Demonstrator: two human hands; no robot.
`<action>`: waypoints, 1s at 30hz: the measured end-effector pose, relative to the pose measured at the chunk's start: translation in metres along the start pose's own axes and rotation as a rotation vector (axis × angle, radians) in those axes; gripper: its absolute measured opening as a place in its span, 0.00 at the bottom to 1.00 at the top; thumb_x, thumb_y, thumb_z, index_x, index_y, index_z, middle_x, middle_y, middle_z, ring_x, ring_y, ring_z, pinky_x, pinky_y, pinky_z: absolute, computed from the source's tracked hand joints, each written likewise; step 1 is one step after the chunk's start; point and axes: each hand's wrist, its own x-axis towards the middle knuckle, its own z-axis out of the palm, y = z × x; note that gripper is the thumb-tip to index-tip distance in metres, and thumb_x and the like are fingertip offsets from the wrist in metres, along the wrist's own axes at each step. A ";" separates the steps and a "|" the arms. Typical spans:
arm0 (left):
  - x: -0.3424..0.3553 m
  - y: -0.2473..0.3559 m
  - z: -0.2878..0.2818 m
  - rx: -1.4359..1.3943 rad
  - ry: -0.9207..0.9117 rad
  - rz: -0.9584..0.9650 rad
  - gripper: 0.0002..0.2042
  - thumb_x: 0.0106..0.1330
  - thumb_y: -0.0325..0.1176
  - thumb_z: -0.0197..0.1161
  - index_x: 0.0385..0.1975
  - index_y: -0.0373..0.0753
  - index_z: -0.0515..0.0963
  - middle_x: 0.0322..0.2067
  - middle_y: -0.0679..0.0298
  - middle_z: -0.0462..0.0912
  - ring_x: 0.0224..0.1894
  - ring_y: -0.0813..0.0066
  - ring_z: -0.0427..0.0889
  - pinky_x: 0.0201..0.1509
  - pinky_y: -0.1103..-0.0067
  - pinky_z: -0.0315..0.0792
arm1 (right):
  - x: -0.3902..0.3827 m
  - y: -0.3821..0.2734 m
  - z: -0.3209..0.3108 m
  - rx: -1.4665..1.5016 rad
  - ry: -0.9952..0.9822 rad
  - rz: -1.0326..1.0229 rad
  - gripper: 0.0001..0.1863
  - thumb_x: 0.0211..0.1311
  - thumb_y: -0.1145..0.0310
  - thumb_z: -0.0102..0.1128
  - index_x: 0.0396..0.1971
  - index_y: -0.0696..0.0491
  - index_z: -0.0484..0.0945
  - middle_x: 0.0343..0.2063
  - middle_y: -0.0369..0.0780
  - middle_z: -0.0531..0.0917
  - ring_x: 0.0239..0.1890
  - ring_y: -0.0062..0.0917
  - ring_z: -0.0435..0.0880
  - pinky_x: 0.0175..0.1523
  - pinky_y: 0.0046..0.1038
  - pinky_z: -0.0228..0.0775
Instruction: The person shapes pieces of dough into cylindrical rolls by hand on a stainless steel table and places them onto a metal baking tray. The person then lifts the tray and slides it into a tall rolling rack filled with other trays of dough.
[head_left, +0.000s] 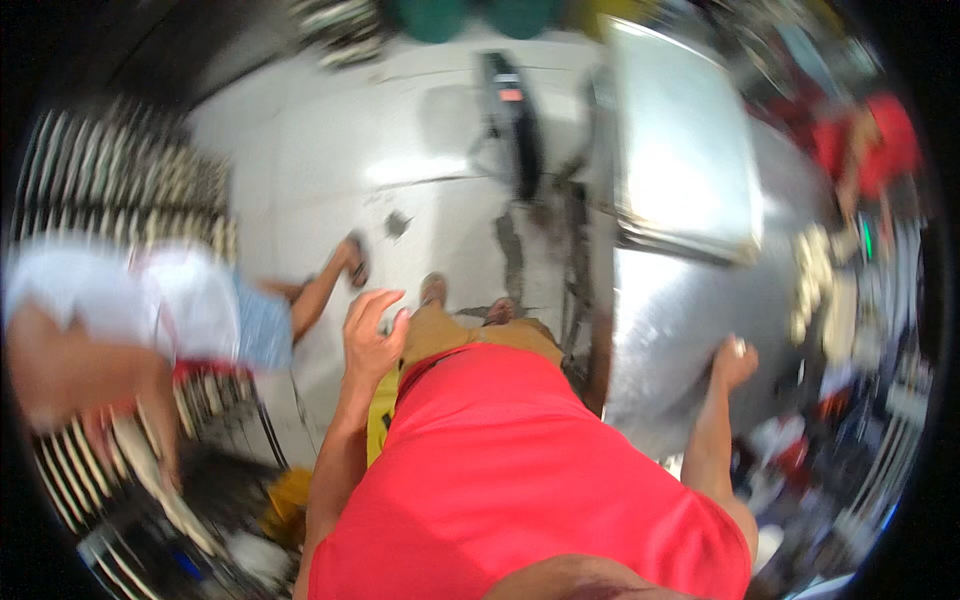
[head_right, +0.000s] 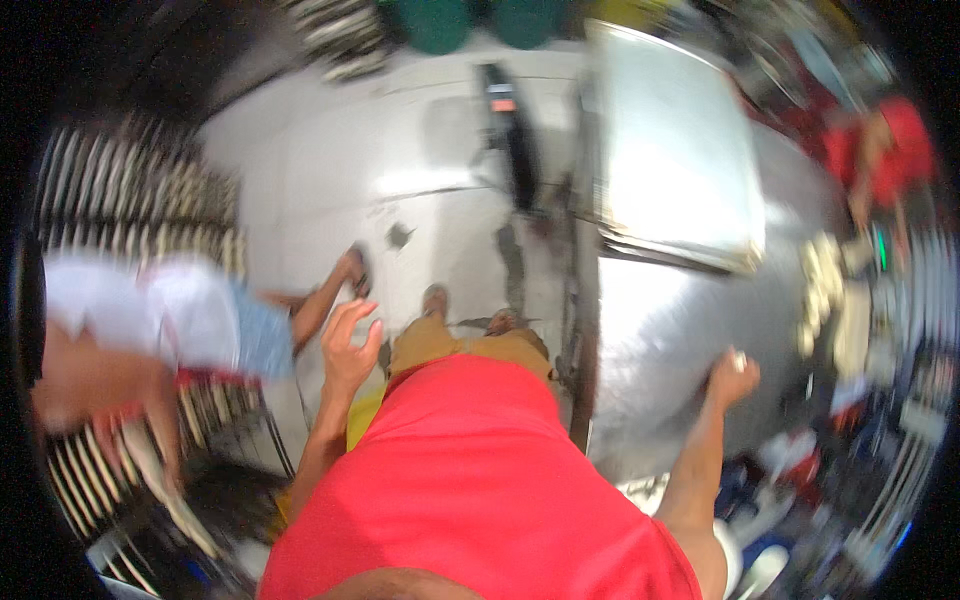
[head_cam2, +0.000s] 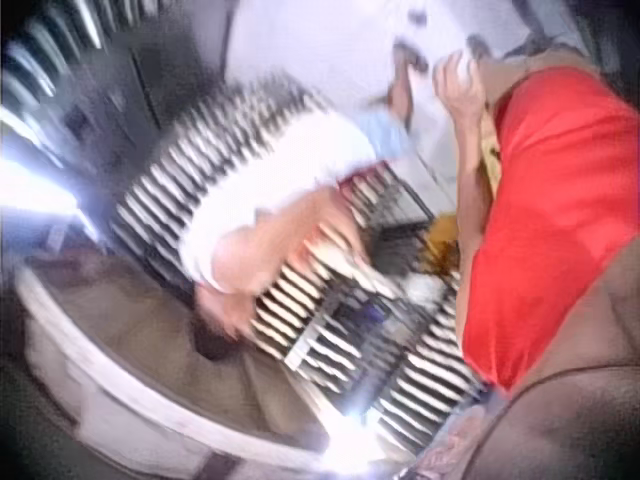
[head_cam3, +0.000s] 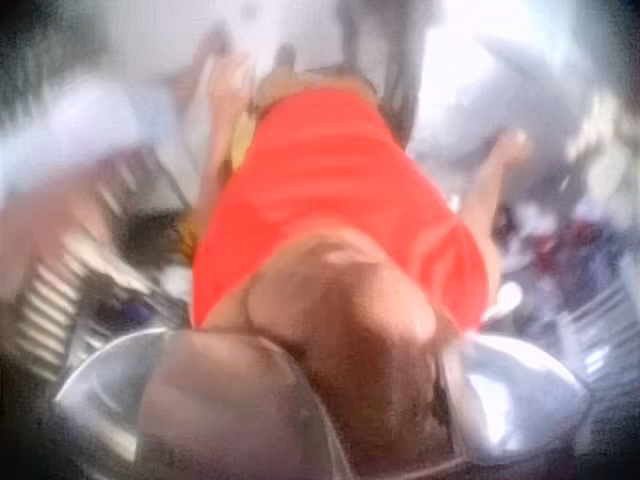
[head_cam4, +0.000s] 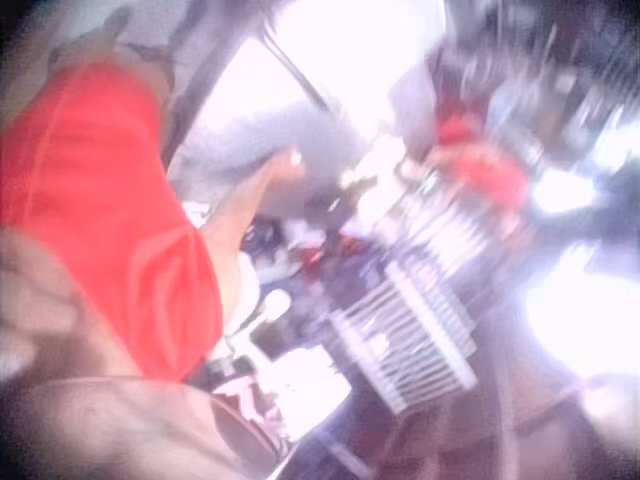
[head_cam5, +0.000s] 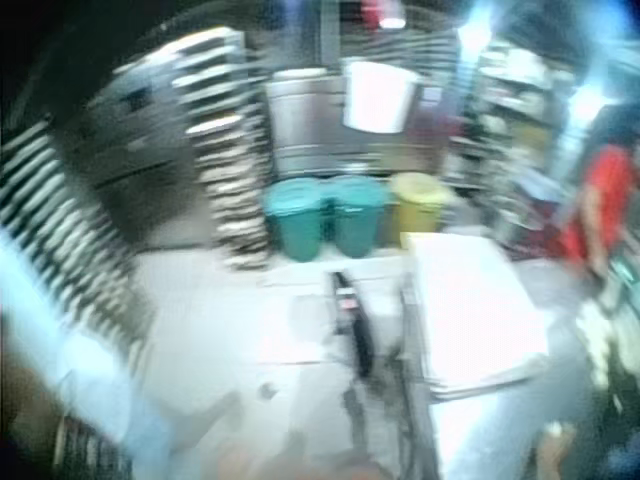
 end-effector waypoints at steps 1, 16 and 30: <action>0.015 0.004 0.015 -0.052 -0.075 0.035 0.14 0.57 0.23 0.71 0.44 0.37 0.84 0.42 0.55 0.85 0.46 0.55 0.84 0.52 0.66 0.77 | -0.001 0.042 0.020 -0.067 0.191 -0.163 0.26 0.63 0.59 0.71 0.51 0.64 0.77 0.54 0.55 0.79 0.55 0.48 0.79 0.60 0.46 0.70; 0.219 0.228 0.290 -0.461 -0.664 0.920 0.14 0.57 0.23 0.70 0.44 0.38 0.83 0.39 0.56 0.85 0.43 0.54 0.83 0.51 0.66 0.74 | -0.051 0.021 0.003 0.081 0.151 0.083 0.13 0.64 0.65 0.67 0.46 0.52 0.81 0.45 0.43 0.83 0.50 0.42 0.78 0.57 0.44 0.68; 0.231 0.554 0.729 -0.265 -0.712 1.491 0.32 0.57 0.33 0.72 0.64 0.39 0.72 0.63 0.46 0.75 0.63 0.44 0.75 0.67 0.59 0.71 | -0.046 0.009 -0.003 -0.001 0.050 0.204 0.18 0.61 0.63 0.69 0.49 0.52 0.80 0.49 0.43 0.80 0.55 0.40 0.74 0.61 0.45 0.62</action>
